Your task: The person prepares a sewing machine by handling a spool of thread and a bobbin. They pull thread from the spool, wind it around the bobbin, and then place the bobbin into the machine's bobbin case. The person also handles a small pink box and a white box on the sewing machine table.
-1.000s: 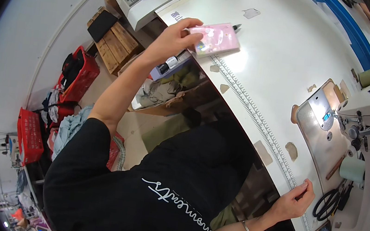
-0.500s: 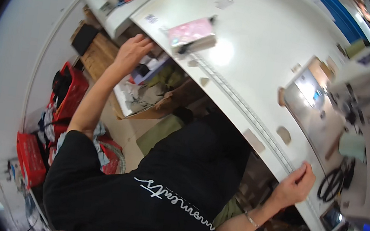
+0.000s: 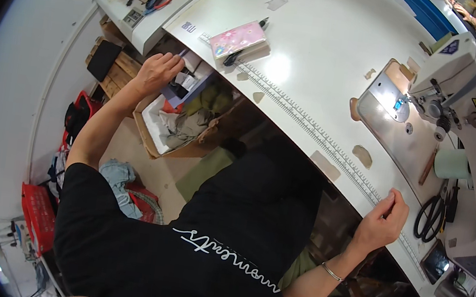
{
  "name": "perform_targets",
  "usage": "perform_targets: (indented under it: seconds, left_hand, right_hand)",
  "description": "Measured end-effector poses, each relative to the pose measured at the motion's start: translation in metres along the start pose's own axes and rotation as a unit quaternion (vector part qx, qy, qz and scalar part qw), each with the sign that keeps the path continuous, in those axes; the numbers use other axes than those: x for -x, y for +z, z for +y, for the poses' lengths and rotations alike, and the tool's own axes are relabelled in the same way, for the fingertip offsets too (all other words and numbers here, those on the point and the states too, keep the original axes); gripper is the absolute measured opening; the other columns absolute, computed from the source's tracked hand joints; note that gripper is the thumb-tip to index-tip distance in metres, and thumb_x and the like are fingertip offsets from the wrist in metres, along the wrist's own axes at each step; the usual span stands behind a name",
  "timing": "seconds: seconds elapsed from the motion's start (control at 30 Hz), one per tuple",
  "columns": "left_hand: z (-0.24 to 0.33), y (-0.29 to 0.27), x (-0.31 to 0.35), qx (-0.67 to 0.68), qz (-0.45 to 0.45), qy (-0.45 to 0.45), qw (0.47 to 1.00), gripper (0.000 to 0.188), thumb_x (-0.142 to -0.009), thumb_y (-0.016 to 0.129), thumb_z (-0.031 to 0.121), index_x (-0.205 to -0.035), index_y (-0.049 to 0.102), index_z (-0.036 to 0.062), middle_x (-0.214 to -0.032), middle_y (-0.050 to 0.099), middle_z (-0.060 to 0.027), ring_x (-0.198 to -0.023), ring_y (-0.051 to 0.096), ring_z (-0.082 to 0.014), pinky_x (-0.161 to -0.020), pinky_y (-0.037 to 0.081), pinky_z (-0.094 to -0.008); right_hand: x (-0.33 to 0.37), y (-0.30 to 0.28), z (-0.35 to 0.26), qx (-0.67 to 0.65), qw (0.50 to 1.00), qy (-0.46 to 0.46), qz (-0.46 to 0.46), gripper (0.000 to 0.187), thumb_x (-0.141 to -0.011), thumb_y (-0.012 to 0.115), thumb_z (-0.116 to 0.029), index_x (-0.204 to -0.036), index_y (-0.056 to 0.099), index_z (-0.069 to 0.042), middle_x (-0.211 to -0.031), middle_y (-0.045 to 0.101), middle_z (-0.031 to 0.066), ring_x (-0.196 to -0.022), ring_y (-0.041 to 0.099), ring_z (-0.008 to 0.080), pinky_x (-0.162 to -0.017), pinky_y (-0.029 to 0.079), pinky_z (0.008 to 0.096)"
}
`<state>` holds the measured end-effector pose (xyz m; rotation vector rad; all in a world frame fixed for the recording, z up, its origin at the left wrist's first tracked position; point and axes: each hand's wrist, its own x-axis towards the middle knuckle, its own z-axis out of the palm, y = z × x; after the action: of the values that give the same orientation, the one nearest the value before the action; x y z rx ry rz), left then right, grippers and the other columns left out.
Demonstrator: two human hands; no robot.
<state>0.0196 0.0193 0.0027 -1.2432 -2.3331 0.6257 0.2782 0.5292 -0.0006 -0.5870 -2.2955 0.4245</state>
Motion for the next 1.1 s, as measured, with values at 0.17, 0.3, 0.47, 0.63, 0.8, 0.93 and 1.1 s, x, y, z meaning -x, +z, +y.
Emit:
perform_targets:
  seconds: [0.17,0.3,0.47,0.63,0.8,0.93,1.1]
  left_hand:
    - [0.010,-0.004,0.010,0.098,0.041,-0.112,0.988,0.041,-0.076,0.061,0.010,-0.117,0.061,0.0051,-0.109,0.065,-0.0027,-0.091,0.061,-0.0174,-0.069,0.053,-0.0307]
    - [0.009,0.006,-0.009,0.075,0.039,-0.055,0.995,0.033,-0.077,0.060,0.012,-0.110,0.061,0.0067,-0.104,0.063,-0.0023,-0.091,0.059,-0.0181,-0.070,0.050,-0.0286]
    - [0.004,0.019,-0.016,0.001,-0.005,0.022,1.000,0.020,-0.078,0.059,0.014,-0.098,0.060,0.0085,-0.088,0.057,-0.0012,-0.086,0.057,-0.0152,-0.065,0.045,-0.0267]
    - [0.002,0.021,-0.013,-0.023,0.028,0.029,0.999,0.027,-0.078,0.059,0.013,-0.103,0.061,0.0042,-0.094,0.061,-0.0030,-0.086,0.058,-0.0146,-0.066,0.046,-0.0261]
    - [-0.007,0.002,-0.008,-0.013,0.042,0.039,0.998,0.041,-0.076,0.059,0.010,-0.115,0.062,-0.0016,-0.111,0.065,-0.0084,-0.088,0.060,-0.0148,-0.069,0.048,-0.0258]
    - [0.000,-0.007,0.001,-0.017,0.031,0.010,0.999,0.041,-0.076,0.060,0.010,-0.116,0.061,-0.0019,-0.110,0.064,-0.0078,-0.086,0.059,-0.0147,-0.067,0.047,-0.0259]
    - [0.010,-0.001,0.008,-0.018,0.040,-0.017,0.999,0.037,-0.077,0.059,0.012,-0.113,0.060,0.0011,-0.100,0.062,-0.0038,-0.084,0.058,-0.0131,-0.065,0.047,-0.0240]
  right_hand:
    - [0.000,-0.001,0.002,0.020,1.000,-0.004,-0.003,0.014,-0.097,0.059,-0.011,-0.102,0.068,-0.002,-0.091,0.068,0.0058,-0.071,0.060,0.0154,-0.063,0.047,0.0275]
    - [-0.001,0.000,0.004,0.018,1.000,-0.002,-0.011,0.014,-0.097,0.059,-0.011,-0.102,0.068,-0.002,-0.091,0.068,0.0059,-0.072,0.060,0.0159,-0.064,0.047,0.0275]
    - [-0.001,0.001,0.005,0.020,1.000,-0.004,-0.011,0.014,-0.098,0.059,-0.012,-0.102,0.068,-0.002,-0.093,0.068,0.0065,-0.074,0.061,0.0167,-0.066,0.048,0.0279]
    - [-0.001,0.001,0.003,0.018,1.000,0.005,-0.009,0.014,-0.096,0.058,-0.009,-0.102,0.068,-0.002,-0.093,0.068,0.0069,-0.072,0.059,0.0180,-0.063,0.047,0.0290]
    - [0.000,0.001,0.004,0.015,1.000,0.010,-0.006,0.014,-0.096,0.058,-0.008,-0.103,0.068,-0.002,-0.093,0.067,0.0074,-0.071,0.058,0.0186,-0.062,0.046,0.0298]
    - [-0.001,0.001,0.000,0.028,0.999,-0.040,0.019,0.013,-0.094,0.059,-0.005,-0.103,0.068,-0.001,-0.093,0.067,0.0092,-0.072,0.059,0.0207,-0.064,0.047,0.0311]
    - [0.032,0.023,-0.112,-0.117,0.980,-0.150,-0.061,0.015,-0.090,0.060,-0.001,-0.102,0.069,0.000,-0.089,0.067,0.0112,-0.077,0.064,0.0288,-0.069,0.053,0.0365]
